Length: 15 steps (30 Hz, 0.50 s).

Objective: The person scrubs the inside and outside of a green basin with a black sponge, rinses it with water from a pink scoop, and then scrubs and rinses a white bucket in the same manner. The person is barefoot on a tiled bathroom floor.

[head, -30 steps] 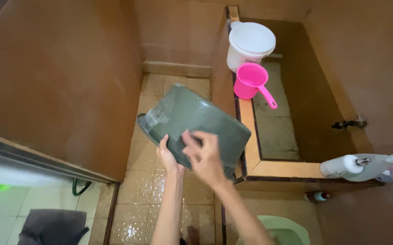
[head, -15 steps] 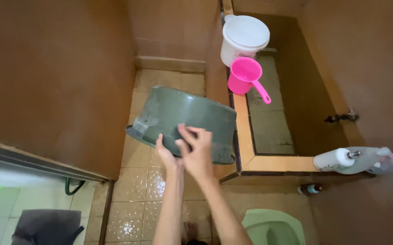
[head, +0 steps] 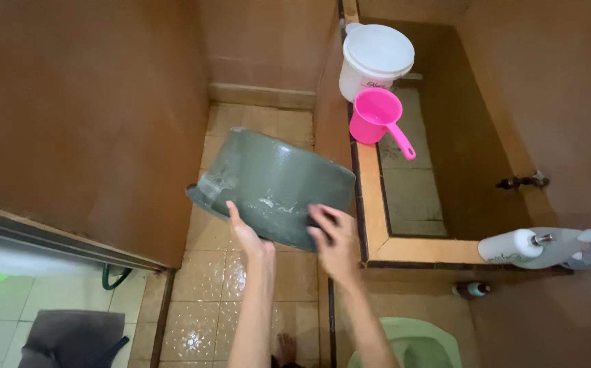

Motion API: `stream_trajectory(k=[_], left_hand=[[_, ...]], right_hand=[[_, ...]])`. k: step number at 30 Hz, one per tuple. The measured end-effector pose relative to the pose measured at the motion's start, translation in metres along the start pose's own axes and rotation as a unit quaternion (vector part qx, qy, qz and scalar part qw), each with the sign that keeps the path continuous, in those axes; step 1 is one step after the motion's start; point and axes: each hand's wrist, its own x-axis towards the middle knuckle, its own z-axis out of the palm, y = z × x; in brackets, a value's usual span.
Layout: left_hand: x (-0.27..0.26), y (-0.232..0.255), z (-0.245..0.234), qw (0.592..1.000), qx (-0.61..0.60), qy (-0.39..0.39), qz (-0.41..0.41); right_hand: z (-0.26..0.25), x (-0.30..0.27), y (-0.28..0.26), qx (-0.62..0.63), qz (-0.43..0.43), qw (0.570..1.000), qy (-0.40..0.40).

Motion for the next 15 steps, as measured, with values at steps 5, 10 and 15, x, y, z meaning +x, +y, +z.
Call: stream_trajectory(k=[5, 10, 15], left_hand=[[0.035, -0.026, -0.031, 0.994, 0.023, -0.084, 0.066], [0.005, -0.004, 0.001, 0.995, -0.01, -0.09, 0.044], [0.001, -0.012, -0.002, 0.991, 0.085, -0.093, 0.045]], right_hand=[[0.039, 0.04, -0.065, 0.035, -0.12, 0.991, -0.056], [0.026, 0.023, -0.046, 0.044, -0.085, 0.994, -0.045], [0.013, -0.028, -0.004, 0.031, 0.037, 0.998, 0.029]])
